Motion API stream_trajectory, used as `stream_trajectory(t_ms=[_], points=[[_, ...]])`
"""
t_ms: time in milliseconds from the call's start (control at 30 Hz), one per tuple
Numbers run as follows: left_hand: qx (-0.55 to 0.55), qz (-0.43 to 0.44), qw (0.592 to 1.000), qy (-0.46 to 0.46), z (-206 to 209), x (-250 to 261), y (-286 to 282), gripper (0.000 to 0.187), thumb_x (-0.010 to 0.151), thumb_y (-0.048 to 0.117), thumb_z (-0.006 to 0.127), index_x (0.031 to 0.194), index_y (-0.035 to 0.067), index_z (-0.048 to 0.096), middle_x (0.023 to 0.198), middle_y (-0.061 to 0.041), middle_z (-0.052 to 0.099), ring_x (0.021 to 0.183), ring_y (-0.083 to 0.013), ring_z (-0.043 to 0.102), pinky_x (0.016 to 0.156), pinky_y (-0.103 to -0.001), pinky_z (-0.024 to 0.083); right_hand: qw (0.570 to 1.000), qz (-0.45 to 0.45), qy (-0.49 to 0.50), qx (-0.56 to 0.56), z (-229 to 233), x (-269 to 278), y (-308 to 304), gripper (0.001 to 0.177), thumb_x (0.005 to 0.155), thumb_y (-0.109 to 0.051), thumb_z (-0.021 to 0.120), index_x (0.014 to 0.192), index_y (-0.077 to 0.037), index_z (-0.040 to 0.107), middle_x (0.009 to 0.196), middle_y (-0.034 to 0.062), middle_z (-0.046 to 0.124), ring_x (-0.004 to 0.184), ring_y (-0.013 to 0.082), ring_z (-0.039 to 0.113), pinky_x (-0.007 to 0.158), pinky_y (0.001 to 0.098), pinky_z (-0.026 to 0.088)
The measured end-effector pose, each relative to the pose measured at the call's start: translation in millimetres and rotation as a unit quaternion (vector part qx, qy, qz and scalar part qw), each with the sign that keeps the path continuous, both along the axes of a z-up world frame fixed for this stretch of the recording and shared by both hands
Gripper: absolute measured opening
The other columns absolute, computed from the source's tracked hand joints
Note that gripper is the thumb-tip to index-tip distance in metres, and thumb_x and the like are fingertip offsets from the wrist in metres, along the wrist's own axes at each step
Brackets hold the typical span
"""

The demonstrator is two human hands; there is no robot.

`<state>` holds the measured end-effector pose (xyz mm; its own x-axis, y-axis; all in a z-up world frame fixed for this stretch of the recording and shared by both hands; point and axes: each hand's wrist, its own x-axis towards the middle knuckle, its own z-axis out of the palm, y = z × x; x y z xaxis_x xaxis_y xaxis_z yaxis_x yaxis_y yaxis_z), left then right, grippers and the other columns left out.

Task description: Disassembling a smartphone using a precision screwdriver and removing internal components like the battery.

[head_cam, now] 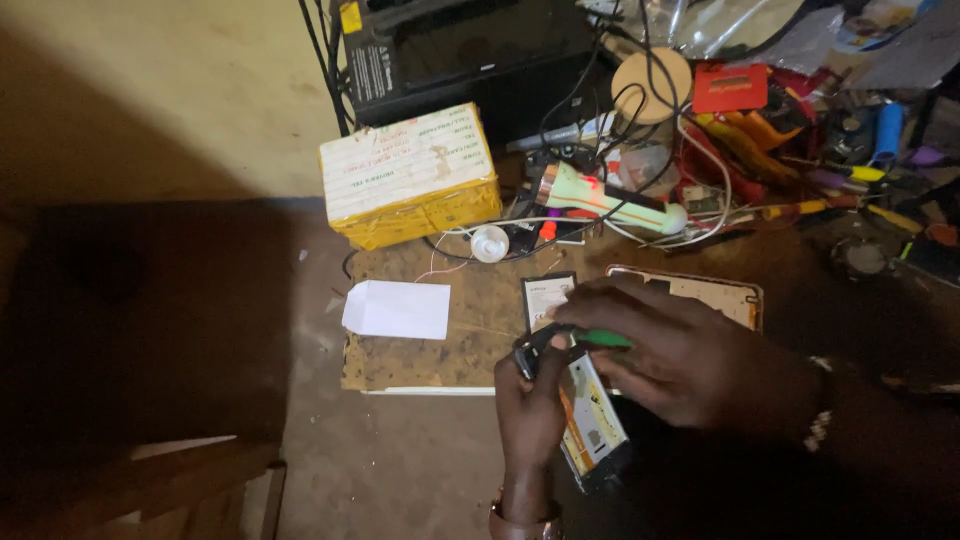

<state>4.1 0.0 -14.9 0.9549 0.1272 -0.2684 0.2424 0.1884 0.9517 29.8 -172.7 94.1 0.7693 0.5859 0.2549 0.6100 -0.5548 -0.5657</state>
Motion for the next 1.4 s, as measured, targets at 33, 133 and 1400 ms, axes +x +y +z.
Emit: stream_trajectory(t_ms=[33, 133, 1400], points=[[0.020, -0.013, 1.000, -0.018, -2, -1, 0, 0.028, 0.098, 0.032, 0.069, 0.095, 0.008, 0.082, 0.081, 0.000, 0.071, 0.081, -0.0131, 0.065, 0.071, -0.033, 0.049, 0.999, 0.038, 0.016, 0.016, 5, 1, 1, 0.039, 0.104, -0.022, 0.060, 0.141, -0.011, 0.059, 0.130, 0.0074, 0.071, 0.116, 0.0243, 0.070, 0.100, 0.0361, 0.053], [0.041, -0.011, 0.999, -0.005, -7, -3, -1, 0.031, 0.098, 0.037, 0.070, 0.086, 0.011, 0.082, 0.067, 0.005, 0.059, 0.068, -0.0101, 0.055, 0.063, -0.033, 0.041, 0.999, 0.046, 0.006, 0.001, -8, 5, -6, 0.031, 0.106, -0.021, 0.056, 0.135, -0.011, 0.061, 0.127, 0.0058, 0.072, 0.115, 0.0223, 0.070, 0.099, 0.0343, 0.053], [-0.289, 0.007, 0.953, 0.089, 22, -1, -3, 0.060, 0.084, 0.025, 0.074, 0.132, -0.010, 0.073, 0.122, -0.031, 0.080, 0.081, -0.0388, 0.080, 0.072, -0.044, 0.063, 0.785, -0.290, 0.504, 0.212, 47, 12, -24, 0.043, 0.093, -0.021, 0.063, 0.132, -0.009, 0.077, 0.127, 0.0160, 0.094, 0.107, 0.0327, 0.091, 0.084, 0.0426, 0.073]])
